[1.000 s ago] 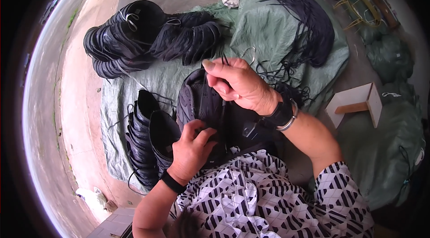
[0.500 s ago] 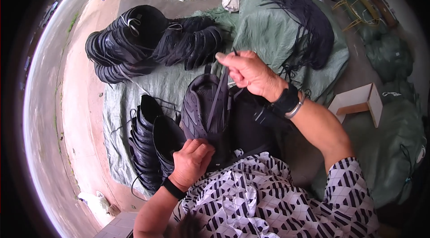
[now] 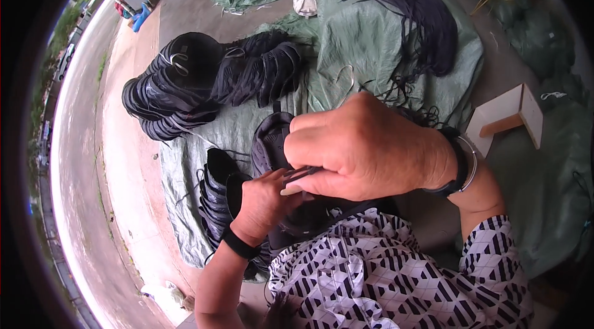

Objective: The recorder is lacing a batch of black shoes while sitting on the floor.

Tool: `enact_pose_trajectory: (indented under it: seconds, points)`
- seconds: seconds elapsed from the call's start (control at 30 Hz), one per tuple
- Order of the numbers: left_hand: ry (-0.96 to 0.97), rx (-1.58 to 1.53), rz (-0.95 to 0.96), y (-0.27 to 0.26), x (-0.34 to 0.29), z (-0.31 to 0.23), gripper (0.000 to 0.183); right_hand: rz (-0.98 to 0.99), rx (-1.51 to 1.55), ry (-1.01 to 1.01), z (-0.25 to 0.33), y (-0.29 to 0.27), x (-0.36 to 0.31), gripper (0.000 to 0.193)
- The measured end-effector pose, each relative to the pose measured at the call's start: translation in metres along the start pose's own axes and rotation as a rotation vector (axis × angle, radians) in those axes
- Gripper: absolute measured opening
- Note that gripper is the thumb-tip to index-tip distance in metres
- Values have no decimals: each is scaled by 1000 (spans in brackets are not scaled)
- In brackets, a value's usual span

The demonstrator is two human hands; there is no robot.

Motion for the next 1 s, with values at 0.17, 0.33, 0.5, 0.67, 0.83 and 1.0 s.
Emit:
enact_pose_trajectory:
  seconds: [0.17,0.33,0.5,0.67,0.83,1.0]
  points:
    - [45,-45,-50,-17,2,-20,24,-80,41,11,-4,-2,-19,21]
    - [-509,-1666,-317,-29,-33,39,28,-380,490,715,-68,-26,-86,22]
    - [-525,-1929,-662,-59,-77,147,22,-932,1444,847,-162,-45,-227,26]
    - [-804,-1836,-583,-48,-86,163,16,-1200,1636,882,-210,-45,-292,22]
    - [-782,-1721,-747,-82,-143,255,9,-1302,1466,815,-229,-128,-398,28]
    - [-966,-582,-620,-168,-385,448,13,-1733,384,913,-183,-314,-558,25]
Point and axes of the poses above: each hand's wrist, its own x-axis towards the middle knuckle, its own y-axis out of the palm, z = x × y, the point moved 5 cm from there along x, towards the middle knuckle, and after that the axes turned 12 degrees about x, right-handed, at the moved point
